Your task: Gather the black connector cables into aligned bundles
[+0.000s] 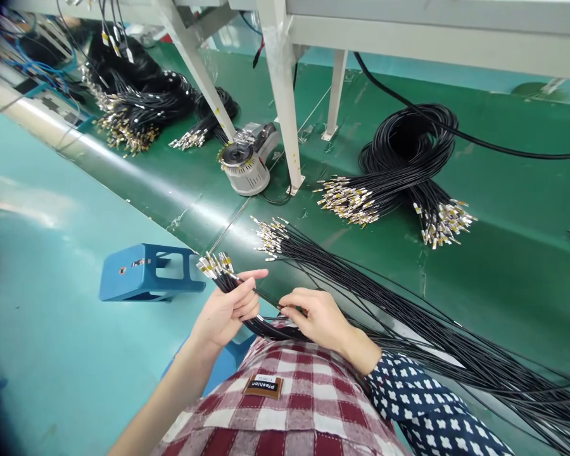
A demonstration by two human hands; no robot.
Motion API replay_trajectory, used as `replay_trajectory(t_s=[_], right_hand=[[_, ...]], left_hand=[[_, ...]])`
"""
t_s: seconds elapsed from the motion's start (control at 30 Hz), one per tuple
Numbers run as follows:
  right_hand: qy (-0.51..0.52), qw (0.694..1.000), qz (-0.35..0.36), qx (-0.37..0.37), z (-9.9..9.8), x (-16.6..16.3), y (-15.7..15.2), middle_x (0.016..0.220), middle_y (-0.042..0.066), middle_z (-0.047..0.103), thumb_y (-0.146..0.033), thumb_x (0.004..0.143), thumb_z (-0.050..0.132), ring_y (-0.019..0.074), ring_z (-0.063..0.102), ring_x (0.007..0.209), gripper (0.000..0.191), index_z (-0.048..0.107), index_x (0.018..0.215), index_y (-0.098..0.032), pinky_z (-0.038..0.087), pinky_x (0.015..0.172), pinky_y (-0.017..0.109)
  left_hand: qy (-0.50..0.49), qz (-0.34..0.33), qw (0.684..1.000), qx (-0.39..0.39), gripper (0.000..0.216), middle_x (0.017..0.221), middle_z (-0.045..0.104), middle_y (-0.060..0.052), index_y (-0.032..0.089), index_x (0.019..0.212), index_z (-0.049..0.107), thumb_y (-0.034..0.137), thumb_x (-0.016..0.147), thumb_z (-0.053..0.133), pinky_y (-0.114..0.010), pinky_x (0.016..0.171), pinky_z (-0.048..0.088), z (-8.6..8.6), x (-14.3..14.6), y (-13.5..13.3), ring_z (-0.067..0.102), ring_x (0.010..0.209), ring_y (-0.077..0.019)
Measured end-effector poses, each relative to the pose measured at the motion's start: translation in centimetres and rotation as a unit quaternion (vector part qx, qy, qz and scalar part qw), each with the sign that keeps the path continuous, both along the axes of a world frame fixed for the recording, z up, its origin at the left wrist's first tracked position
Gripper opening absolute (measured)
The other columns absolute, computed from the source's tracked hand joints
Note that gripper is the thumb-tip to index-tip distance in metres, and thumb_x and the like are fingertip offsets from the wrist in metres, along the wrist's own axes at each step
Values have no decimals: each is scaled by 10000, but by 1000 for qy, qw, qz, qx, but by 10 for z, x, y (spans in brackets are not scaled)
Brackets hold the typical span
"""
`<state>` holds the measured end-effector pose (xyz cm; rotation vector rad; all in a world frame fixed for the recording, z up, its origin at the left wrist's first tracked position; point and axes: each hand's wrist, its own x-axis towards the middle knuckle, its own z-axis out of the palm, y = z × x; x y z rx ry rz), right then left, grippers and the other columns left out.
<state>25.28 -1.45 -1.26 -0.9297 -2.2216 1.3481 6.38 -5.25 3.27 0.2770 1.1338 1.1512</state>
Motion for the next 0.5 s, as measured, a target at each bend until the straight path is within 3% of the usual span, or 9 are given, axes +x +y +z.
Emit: replay_trajectory(t_s=[0.3, 0.4, 0.5], right_hand=[[66, 995, -5, 74, 6, -8, -5, 710, 28, 638, -231, 918, 550, 117, 546, 606, 154, 695, 911, -178, 399, 566, 243], [68, 996, -1, 57, 11, -12, -8, 708, 31, 636, -242, 919, 548, 121, 550, 616, 165, 697, 900, -175, 405, 579, 245], [68, 996, 47, 20, 11, -16, 1, 719, 26, 653, -281, 916, 561, 123, 574, 645, 184, 709, 871, -182, 425, 620, 242]], left_hand=[[-2, -19, 1000, 6, 240, 484, 216, 102, 89, 891, 706, 317, 818, 679, -198, 453, 204, 0, -11, -4, 216, 416, -19], [7, -21, 1000, 4, 303, 522, 348, 61, 88, 840, 707, 387, 827, 656, -205, 464, 257, 1, -12, -4, 280, 441, -29], [37, -19, 999, 27, 339, 730, 549, -35, 94, 700, 670, 406, 831, 643, -235, 549, 381, 1, -13, -4, 472, 580, -79]])
